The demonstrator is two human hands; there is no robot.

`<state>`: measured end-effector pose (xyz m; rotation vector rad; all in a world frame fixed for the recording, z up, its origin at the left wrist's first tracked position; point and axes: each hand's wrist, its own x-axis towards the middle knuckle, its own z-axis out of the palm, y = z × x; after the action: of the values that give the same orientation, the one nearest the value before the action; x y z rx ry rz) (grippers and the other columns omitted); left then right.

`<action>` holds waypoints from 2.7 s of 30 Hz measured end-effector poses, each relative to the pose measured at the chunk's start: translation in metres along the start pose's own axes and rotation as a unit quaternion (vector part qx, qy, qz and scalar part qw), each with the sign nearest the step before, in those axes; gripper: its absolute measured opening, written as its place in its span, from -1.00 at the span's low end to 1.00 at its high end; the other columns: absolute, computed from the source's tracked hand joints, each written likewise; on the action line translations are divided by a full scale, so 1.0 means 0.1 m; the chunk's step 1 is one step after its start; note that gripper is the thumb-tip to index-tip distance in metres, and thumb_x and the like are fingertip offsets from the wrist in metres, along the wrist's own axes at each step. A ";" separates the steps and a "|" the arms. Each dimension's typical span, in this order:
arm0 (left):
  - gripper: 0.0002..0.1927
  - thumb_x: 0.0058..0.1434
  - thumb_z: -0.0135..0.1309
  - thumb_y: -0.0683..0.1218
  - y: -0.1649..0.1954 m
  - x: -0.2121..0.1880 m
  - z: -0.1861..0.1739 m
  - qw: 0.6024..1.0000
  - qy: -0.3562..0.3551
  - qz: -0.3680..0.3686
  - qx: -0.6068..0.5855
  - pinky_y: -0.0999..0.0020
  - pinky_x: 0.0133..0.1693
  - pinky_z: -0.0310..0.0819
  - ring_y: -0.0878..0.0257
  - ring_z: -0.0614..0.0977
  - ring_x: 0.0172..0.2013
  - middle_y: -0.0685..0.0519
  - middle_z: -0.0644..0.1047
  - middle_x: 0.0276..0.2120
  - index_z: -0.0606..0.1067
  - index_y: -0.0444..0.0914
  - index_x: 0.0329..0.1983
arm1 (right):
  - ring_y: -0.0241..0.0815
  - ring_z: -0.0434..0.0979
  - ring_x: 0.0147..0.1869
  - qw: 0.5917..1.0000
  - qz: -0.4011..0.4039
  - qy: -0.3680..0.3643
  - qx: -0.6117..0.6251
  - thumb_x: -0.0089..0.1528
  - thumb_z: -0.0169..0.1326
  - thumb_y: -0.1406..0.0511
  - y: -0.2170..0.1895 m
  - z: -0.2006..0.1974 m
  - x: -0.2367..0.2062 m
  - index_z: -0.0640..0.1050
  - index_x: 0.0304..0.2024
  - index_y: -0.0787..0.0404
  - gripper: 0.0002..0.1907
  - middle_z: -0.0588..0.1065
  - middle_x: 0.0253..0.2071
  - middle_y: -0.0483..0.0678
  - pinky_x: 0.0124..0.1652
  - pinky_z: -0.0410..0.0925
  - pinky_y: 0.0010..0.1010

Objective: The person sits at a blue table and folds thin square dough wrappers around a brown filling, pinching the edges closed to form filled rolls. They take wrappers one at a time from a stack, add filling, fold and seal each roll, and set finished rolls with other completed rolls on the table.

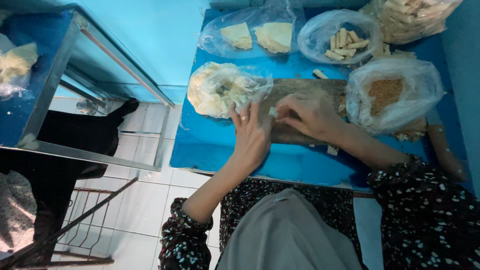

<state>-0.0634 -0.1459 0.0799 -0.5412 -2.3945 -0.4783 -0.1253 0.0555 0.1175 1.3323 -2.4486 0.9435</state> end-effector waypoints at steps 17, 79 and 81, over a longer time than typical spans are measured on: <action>-0.86 0.17 0.17 -0.20 0.04 -0.04 -0.11 0.997 0.009 -0.040 -0.064 -0.26 0.33 -0.04 -0.22 0.31 0.22 -0.25 0.32 0.27 0.59 -0.29 -0.20 | -0.21 0.55 -0.16 0.996 0.084 0.044 -0.005 0.18 0.32 0.27 -0.12 0.15 -0.05 0.57 -0.16 0.10 -0.78 0.59 -0.33 -0.20 -0.14 0.35 -0.33; -0.40 0.20 0.32 -0.19 -0.50 -0.36 -0.38 0.947 0.174 -0.270 0.015 -0.20 0.24 0.05 -0.22 0.24 0.25 -0.29 -0.05 0.49 0.42 -0.15 0.32 | 0.32 0.57 -0.20 0.955 0.098 -0.021 -0.278 0.13 0.35 0.23 1.06 -0.16 1.60 0.41 0.22 0.22 -0.34 0.56 -0.27 0.24 -0.26 0.41 0.08; -0.42 0.22 0.31 -0.18 -0.52 -0.35 -0.40 0.950 0.175 -0.260 0.010 -0.18 0.23 0.06 -0.20 0.25 0.25 -0.29 -0.05 0.50 0.42 -0.15 0.31 | 0.30 0.59 -0.15 0.945 0.144 -0.049 -0.289 0.10 0.34 0.31 1.19 -0.14 1.73 0.43 0.22 0.21 -0.35 0.58 -0.25 0.24 -0.20 0.44 0.06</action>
<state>-0.0434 -0.2173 0.0766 0.1905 -2.1705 -0.7058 -0.3227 -0.0076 0.1538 0.8487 -2.7324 0.1575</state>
